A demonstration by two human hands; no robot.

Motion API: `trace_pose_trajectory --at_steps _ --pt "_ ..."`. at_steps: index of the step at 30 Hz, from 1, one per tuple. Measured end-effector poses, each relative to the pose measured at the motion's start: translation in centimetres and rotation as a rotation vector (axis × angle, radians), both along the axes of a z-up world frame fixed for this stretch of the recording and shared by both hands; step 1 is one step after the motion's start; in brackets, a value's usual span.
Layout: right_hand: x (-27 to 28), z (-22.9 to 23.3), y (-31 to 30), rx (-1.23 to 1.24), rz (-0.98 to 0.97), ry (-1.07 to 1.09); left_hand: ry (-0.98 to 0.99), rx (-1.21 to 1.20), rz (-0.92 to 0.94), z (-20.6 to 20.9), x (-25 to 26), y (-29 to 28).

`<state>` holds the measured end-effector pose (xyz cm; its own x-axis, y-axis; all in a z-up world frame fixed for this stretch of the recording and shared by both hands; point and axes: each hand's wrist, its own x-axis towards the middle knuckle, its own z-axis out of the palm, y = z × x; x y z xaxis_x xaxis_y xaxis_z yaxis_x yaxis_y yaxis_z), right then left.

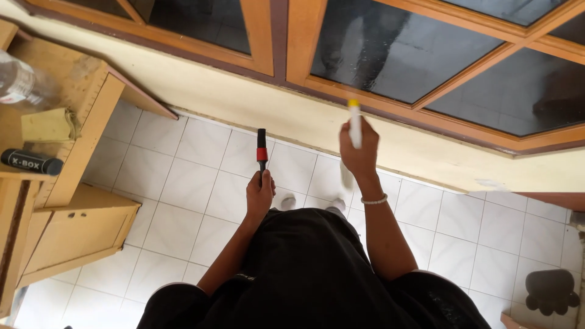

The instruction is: The person sprays a cleaning solution onto a wooden-framed glass door and wipes the glass panes with a small brush. They repeatedly spray and scrub different sections of the door, moving the brush in circular and linear motions across the glass surface.

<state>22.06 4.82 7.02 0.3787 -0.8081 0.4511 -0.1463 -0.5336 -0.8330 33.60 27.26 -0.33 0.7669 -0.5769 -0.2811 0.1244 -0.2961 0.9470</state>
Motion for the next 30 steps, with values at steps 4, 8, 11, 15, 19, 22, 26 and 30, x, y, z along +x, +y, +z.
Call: trace_pose_trajectory --at_steps 4,8,11,15,19,22,26,30 --pt "0.2 -3.0 0.3 0.658 0.160 0.664 0.020 -0.003 0.022 0.8 0.2 0.8" --pt "0.3 -4.6 -0.4 0.633 0.034 0.679 0.033 -0.012 0.054 0.7 0.5 1.1" --pt "0.2 -0.6 1.2 0.396 -0.033 0.197 0.023 -0.005 0.056 -0.3 0.2 1.3" --pt "0.0 0.8 -0.1 -0.092 0.012 -0.218 -0.010 0.008 0.062 -0.8 0.8 1.0" --pt "2.1 0.9 -1.5 0.016 0.032 -0.230 -0.007 0.016 0.097 -0.5 1.2 0.2" --pt "2.5 -1.8 -2.9 0.506 0.105 0.624 0.002 0.009 0.105 -0.2 1.8 -0.3" --pt "4.2 -3.2 -1.7 0.720 0.318 0.820 -0.017 -0.046 0.136 0.3 3.6 -2.4" --pt "4.5 -3.5 1.3 0.336 0.488 0.586 0.005 -0.174 0.166 0.0 4.4 -4.8"
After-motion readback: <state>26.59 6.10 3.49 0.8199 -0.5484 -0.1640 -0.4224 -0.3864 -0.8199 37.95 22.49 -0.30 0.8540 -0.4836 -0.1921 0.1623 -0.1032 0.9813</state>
